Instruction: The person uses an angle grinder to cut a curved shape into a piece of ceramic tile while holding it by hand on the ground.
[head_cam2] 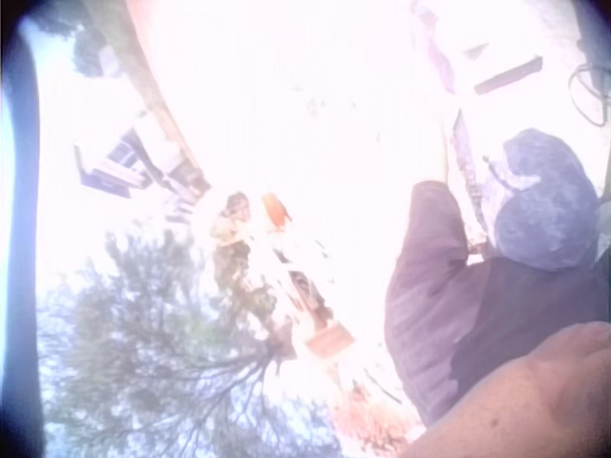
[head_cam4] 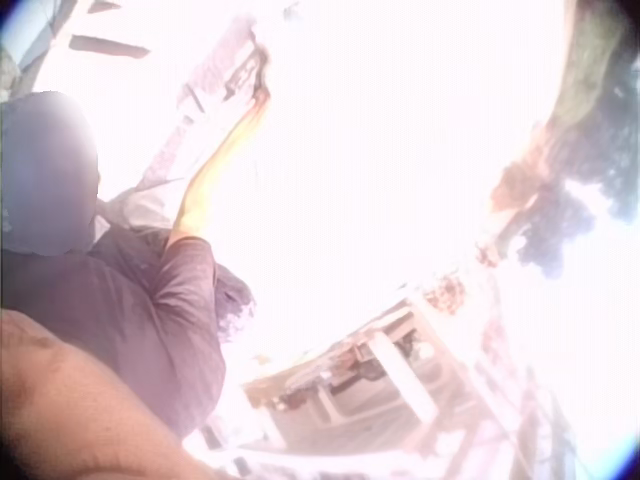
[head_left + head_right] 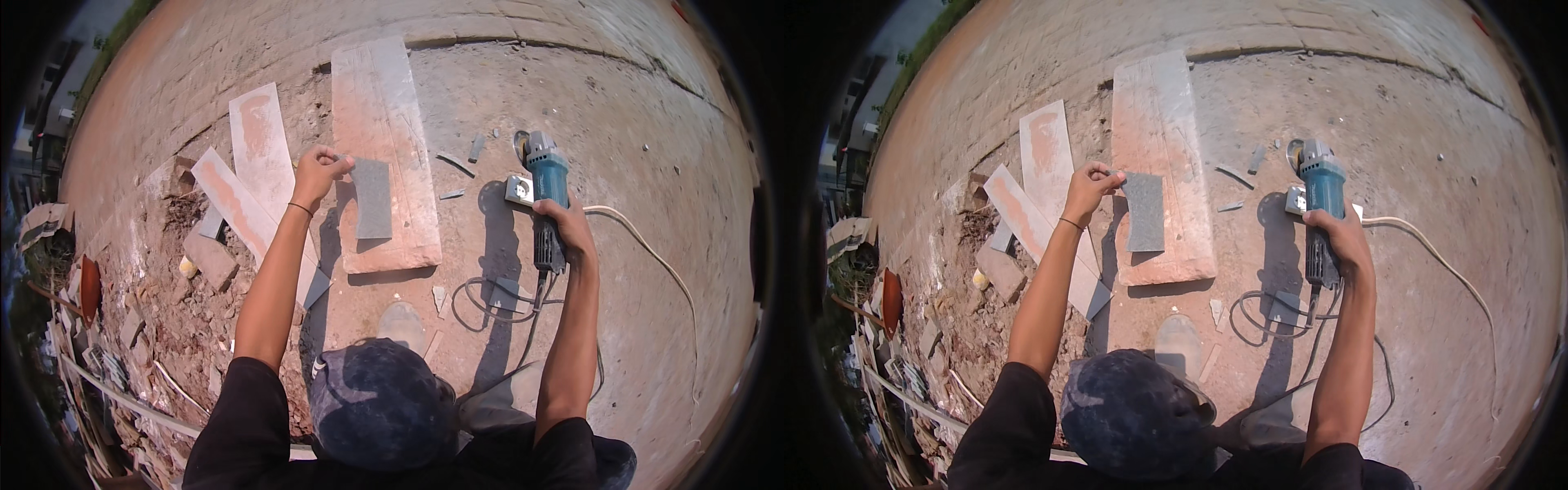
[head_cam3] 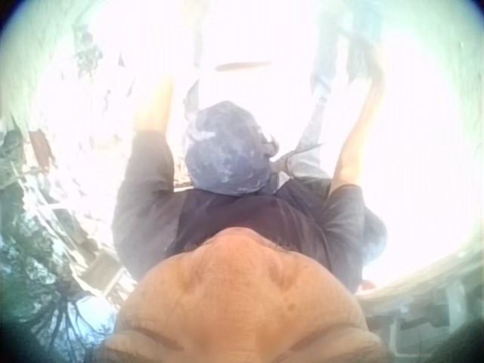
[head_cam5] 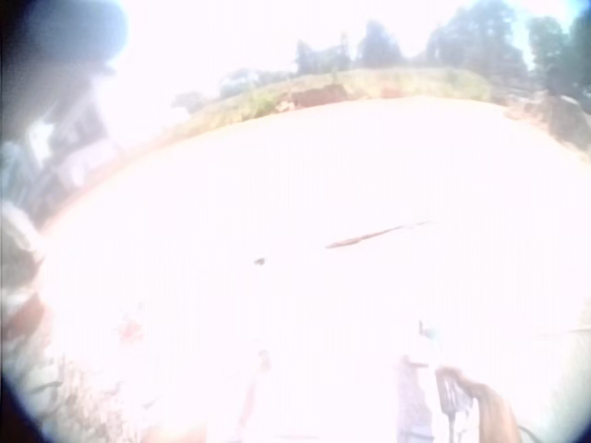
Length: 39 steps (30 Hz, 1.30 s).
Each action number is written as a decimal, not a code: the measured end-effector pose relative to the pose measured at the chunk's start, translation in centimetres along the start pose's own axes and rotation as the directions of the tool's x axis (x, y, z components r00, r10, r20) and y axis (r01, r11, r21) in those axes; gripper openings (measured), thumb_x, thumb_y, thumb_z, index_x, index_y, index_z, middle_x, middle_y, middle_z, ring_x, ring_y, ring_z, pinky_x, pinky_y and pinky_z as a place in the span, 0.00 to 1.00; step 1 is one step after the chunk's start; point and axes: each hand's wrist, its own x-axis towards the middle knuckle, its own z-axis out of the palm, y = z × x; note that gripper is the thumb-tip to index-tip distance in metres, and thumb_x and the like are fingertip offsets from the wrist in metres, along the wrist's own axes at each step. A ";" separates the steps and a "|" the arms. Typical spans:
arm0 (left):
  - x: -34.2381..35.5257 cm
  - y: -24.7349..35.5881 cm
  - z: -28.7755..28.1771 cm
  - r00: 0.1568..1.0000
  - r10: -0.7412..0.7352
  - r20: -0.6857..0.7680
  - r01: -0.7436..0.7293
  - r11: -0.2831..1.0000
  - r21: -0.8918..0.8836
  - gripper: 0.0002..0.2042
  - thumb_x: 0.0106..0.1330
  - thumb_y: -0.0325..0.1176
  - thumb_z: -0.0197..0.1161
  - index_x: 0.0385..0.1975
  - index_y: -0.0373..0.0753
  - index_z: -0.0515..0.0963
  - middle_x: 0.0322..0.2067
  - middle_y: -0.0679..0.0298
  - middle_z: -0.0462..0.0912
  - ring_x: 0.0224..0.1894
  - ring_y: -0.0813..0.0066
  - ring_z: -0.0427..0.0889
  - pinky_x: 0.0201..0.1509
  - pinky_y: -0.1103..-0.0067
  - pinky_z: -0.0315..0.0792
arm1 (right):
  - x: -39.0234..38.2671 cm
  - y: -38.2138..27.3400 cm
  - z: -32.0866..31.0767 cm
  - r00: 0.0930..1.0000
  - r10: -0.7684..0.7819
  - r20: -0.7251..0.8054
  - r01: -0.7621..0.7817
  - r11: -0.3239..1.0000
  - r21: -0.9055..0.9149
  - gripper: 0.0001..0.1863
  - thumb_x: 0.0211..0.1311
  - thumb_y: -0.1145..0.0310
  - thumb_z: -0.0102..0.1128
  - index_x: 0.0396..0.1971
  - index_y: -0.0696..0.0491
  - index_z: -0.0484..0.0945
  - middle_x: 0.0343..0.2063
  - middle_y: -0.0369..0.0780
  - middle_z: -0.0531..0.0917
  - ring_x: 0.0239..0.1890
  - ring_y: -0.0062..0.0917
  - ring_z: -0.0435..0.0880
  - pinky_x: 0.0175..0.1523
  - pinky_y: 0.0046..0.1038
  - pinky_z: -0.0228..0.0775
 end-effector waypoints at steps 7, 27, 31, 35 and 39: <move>-1.2 4.7 0.5 0.939 0.266 0.216 -0.341 0.784 0.518 0.22 0.61 0.35 0.73 0.53 0.33 0.76 0.35 0.62 0.86 0.38 0.70 0.85 0.46 0.75 0.79 | -0.7 -0.8 -0.7 0.999 -0.035 0.003 0.034 0.997 0.067 0.26 0.46 0.65 0.69 0.46 0.58 0.72 0.27 0.38 0.77 0.22 0.20 0.76 0.26 0.23 0.69; -2.1 7.5 5.2 0.793 0.603 0.092 -0.591 0.722 0.360 0.11 0.59 0.33 0.73 0.32 0.30 0.82 0.25 0.61 0.85 0.27 0.77 0.81 0.34 0.78 0.74 | -2.9 -2.6 -1.1 0.993 -0.121 -0.013 0.121 0.991 0.059 0.30 0.45 0.63 0.69 0.49 0.59 0.71 0.28 0.38 0.77 0.24 0.20 0.77 0.27 0.24 0.69; -2.1 6.2 6.4 0.817 0.573 0.062 -0.533 0.710 0.460 0.11 0.61 0.33 0.71 0.34 0.29 0.82 0.26 0.58 0.85 0.28 0.73 0.82 0.36 0.77 0.75 | -3.4 -3.2 0.6 0.993 -0.116 0.026 0.116 0.993 -0.003 0.33 0.42 0.61 0.71 0.51 0.59 0.72 0.32 0.40 0.78 0.29 0.23 0.78 0.32 0.26 0.71; -2.3 2.7 6.3 0.859 0.504 -0.089 -0.456 0.834 0.311 0.11 0.60 0.32 0.71 0.33 0.29 0.82 0.28 0.53 0.85 0.30 0.67 0.83 0.39 0.75 0.75 | -3.2 -4.0 2.5 0.986 -0.127 0.110 0.142 0.980 -0.140 0.38 0.39 0.59 0.72 0.53 0.60 0.72 0.35 0.42 0.80 0.31 0.26 0.79 0.36 0.28 0.72; -2.0 -1.1 6.6 0.874 0.478 -0.080 -0.453 0.865 0.216 0.12 0.59 0.32 0.71 0.35 0.28 0.81 0.32 0.52 0.85 0.32 0.66 0.84 0.41 0.75 0.76 | -3.9 -6.2 4.6 0.977 -0.168 0.131 0.195 0.952 -0.235 0.44 0.36 0.56 0.72 0.56 0.62 0.70 0.36 0.46 0.80 0.33 0.30 0.81 0.38 0.28 0.73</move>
